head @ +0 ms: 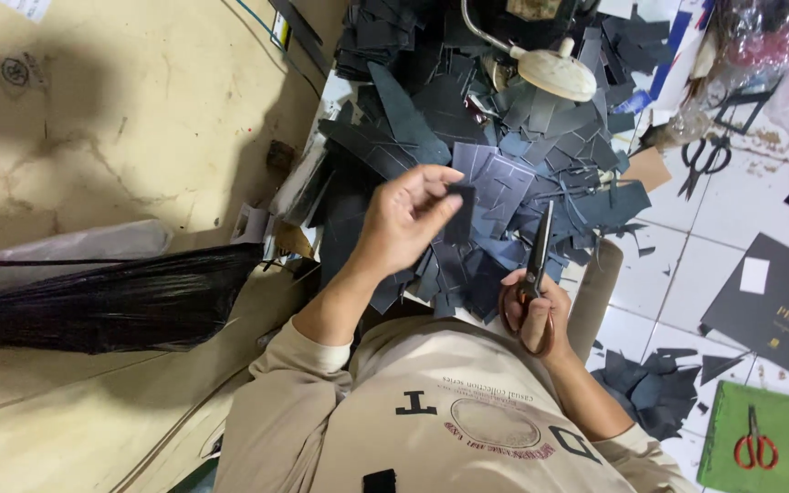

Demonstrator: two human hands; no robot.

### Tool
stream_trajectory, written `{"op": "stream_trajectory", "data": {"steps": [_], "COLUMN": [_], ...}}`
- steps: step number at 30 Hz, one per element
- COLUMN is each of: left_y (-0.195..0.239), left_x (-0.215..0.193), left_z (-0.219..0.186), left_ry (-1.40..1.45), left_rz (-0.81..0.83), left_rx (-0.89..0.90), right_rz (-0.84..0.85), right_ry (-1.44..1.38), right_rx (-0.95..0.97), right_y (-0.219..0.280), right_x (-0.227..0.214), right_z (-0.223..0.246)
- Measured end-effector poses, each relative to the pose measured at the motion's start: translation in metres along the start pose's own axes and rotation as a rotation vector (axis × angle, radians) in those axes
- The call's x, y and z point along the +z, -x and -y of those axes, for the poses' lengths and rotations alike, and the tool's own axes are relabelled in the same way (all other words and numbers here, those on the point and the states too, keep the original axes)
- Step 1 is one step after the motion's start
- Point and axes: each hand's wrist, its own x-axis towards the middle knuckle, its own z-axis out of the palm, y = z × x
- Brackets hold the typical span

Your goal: Trimming the edges of small leather pieces using a pair of scissors

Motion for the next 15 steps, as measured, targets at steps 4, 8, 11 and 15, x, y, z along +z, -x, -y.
{"op": "stream_trajectory", "data": {"steps": [4,8,11,15], "left_y": [-0.035,-0.084,-0.13,-0.198], "left_x": [-0.019,-0.041,-0.061,-0.099], "left_z": [0.01,0.014,0.019,0.044], "left_ry": [-0.016,-0.014,-0.046,-0.087], "left_rz": [-0.145,-0.284,-0.389,-0.483], "left_rx": [0.039,0.125,0.173,0.286], "right_rz": [-0.078,-0.083,-0.013,-0.011], "right_ry": [-0.037,-0.125,-0.142,-0.145], "right_rx": [0.045,0.084,0.12,0.127], "right_y": [0.001,0.005,0.006,0.007], "right_x": [0.004,-0.003,-0.007,-0.009], "right_z": [-0.009,-0.01,-0.008,-0.01]}}
